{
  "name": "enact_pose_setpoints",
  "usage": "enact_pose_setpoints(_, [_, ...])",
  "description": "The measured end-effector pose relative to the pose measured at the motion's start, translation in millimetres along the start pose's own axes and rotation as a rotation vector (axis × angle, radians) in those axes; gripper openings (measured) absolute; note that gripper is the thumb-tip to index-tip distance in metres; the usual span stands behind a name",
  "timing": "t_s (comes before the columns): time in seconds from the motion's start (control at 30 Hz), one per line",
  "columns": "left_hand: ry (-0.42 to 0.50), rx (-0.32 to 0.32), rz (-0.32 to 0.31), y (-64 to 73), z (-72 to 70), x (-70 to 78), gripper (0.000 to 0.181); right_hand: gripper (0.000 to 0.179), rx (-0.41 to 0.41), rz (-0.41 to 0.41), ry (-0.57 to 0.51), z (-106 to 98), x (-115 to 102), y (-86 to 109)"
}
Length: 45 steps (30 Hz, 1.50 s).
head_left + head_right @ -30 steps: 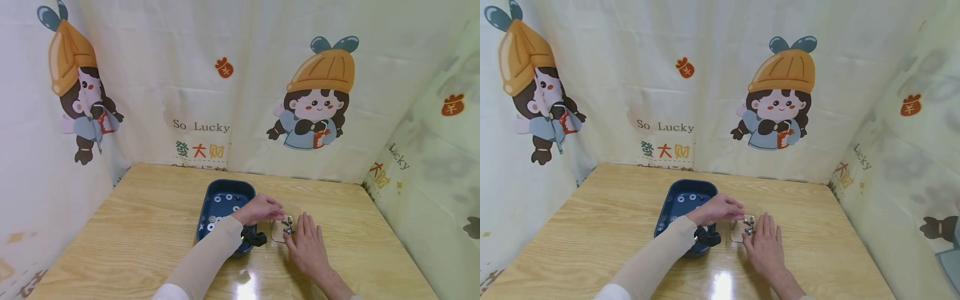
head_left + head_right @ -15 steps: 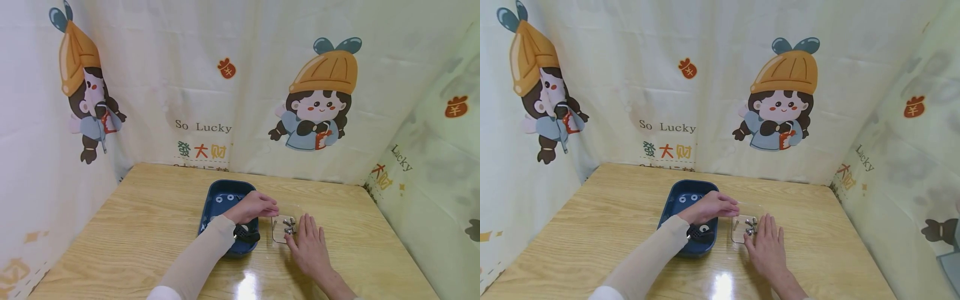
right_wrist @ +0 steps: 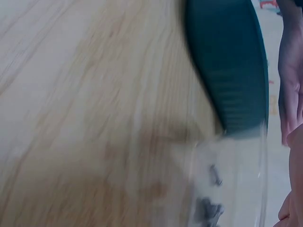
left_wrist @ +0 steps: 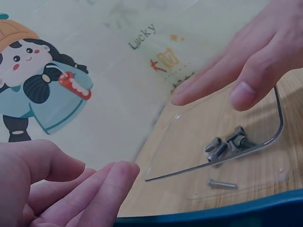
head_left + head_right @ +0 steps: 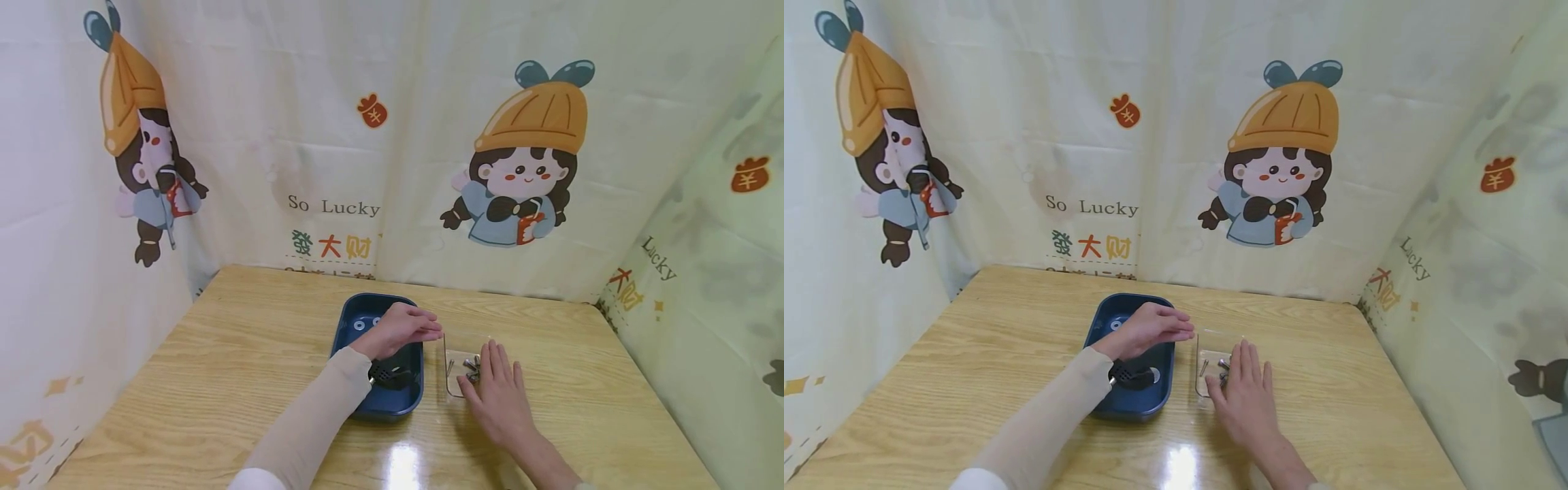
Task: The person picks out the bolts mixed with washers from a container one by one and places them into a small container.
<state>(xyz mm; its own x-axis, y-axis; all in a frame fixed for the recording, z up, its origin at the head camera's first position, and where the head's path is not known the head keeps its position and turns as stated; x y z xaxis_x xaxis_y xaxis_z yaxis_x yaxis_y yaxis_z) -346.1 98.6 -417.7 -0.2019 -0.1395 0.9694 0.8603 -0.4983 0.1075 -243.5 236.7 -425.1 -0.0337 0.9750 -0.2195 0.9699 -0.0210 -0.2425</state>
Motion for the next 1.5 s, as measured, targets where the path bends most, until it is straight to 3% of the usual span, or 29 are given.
enact_pose_setpoints(0.37, [-0.010,0.054,0.003,6.4,-20.9,5.7,0.030,0.078,0.017,-0.064,0.025,0.6,-30.5,-4.1])
enact_pose_setpoints(0.77, [-0.106,0.096,0.003,10.9,-47.1,8.2,0.035,0.077,0.009,-0.080,0.000,6.9,-49.8,-6.1])
enact_pose_setpoints(1.1, [-0.204,0.198,-0.027,12.9,-76.9,6.1,0.034,0.078,-0.007,-0.106,-0.002,12.2,-73.4,-10.0])
enact_pose_setpoints(1.5, [-0.270,0.315,-0.074,12.1,-97.7,-8.5,0.034,0.079,-0.070,-0.116,0.033,30.0,-94.1,-11.6])
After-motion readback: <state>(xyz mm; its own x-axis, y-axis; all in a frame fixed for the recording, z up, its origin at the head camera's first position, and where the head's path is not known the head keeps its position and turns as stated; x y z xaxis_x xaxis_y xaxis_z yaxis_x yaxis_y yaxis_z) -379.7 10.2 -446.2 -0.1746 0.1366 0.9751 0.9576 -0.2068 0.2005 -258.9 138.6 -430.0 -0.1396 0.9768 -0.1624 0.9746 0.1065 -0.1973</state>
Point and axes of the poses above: each hand's wrist, its own y-axis away from the middle knuckle, its own z-axis out of the palm, x = y × z, the point moved 10 cm from there along -y, towards the middle knuckle, and after that the axes turned 4 degrees about z, right-handed, at the moved point
